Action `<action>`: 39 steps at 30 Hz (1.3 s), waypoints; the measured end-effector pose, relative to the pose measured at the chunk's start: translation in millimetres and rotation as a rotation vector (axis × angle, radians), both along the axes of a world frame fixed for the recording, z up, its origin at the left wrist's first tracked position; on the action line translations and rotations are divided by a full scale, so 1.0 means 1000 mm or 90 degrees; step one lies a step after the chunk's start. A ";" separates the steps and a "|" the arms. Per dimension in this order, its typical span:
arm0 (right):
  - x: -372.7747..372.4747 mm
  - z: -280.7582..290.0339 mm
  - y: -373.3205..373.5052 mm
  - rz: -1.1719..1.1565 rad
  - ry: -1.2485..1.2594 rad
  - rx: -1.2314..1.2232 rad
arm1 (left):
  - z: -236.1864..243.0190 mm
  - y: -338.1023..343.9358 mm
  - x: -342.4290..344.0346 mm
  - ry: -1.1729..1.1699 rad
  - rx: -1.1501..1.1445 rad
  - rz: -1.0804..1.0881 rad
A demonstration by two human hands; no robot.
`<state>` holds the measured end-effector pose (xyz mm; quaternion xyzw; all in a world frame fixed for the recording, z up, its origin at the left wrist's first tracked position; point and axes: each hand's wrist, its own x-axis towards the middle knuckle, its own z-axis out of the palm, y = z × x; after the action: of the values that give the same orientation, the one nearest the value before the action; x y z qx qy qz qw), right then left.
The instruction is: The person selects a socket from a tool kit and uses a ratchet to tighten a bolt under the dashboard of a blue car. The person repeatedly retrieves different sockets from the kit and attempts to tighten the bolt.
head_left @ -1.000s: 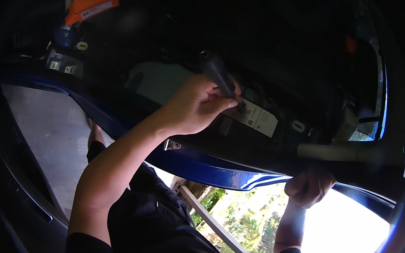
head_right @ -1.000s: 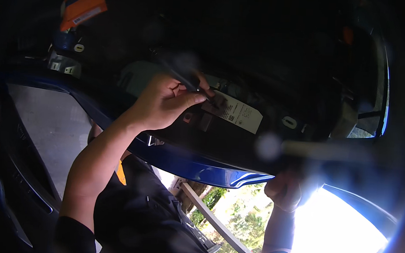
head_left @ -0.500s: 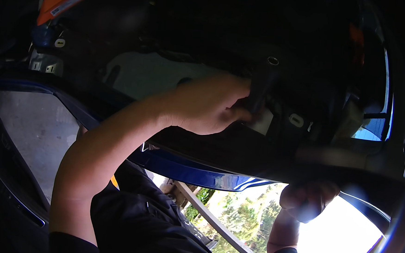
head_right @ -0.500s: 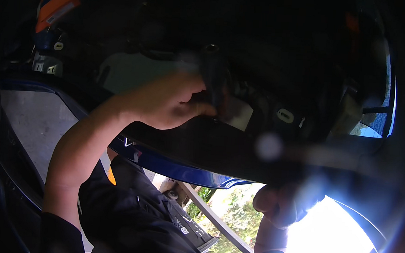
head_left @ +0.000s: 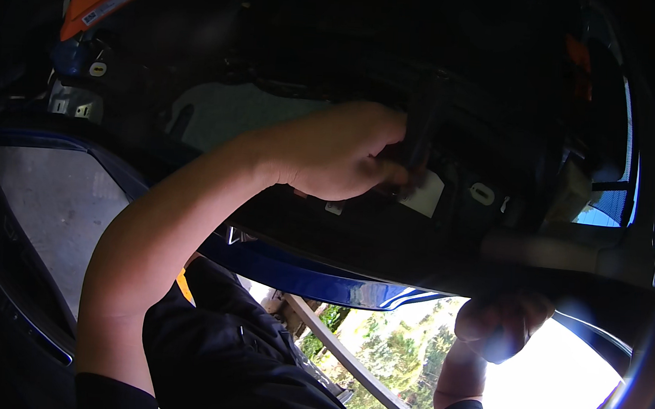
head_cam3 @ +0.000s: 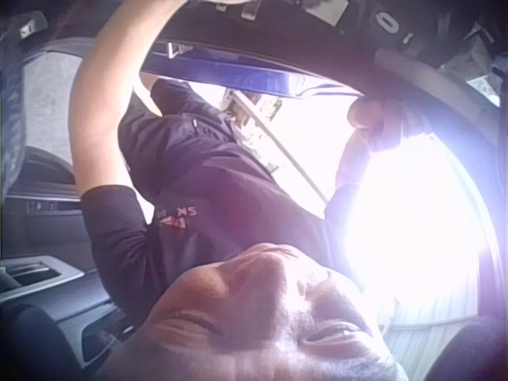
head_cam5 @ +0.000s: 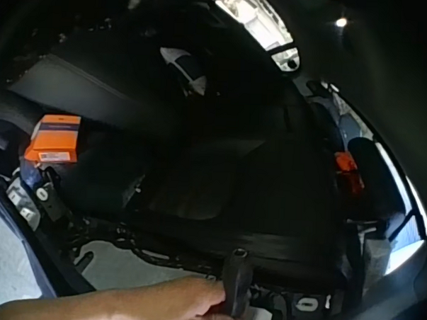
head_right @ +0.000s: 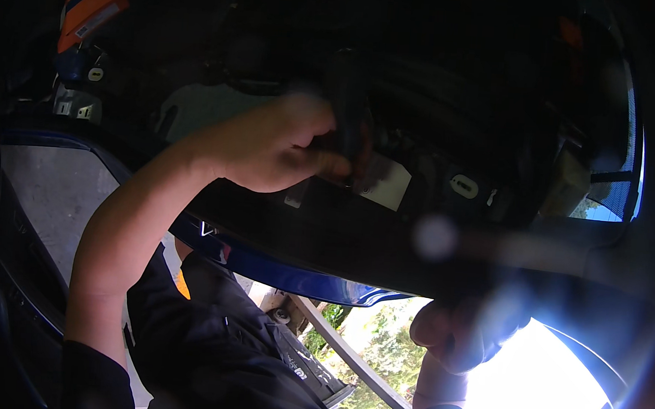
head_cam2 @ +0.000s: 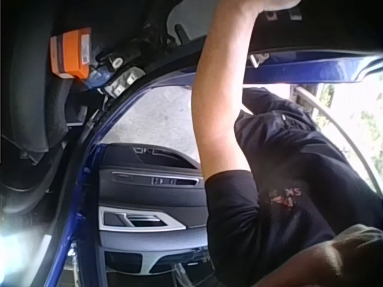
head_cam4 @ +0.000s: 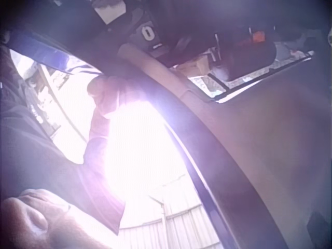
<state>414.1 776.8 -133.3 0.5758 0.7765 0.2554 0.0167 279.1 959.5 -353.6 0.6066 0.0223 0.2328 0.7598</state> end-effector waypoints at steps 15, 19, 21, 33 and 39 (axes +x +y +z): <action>0.005 0.018 0.000 -0.022 -0.007 -0.072 | -0.001 0.001 0.002 -0.008 -0.093 -0.054; 0.006 -0.001 -0.007 -0.026 0.029 0.037 | 0.005 0.003 0.003 0.042 -0.037 -0.055; -0.005 -0.001 0.006 -0.020 0.015 0.010 | 0.005 0.002 0.002 0.044 -0.036 -0.050; 0.007 -0.005 -0.002 -0.003 0.013 0.042 | 0.032 -0.008 0.001 -0.043 0.228 0.065; 0.004 -0.004 0.001 -0.002 0.013 0.034 | 0.025 -0.008 -0.002 -0.054 0.168 0.071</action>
<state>418.1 777.6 -137.0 0.5799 0.7685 0.2704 -0.0063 276.8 951.0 -328.4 0.6888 -0.0073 0.3007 0.6596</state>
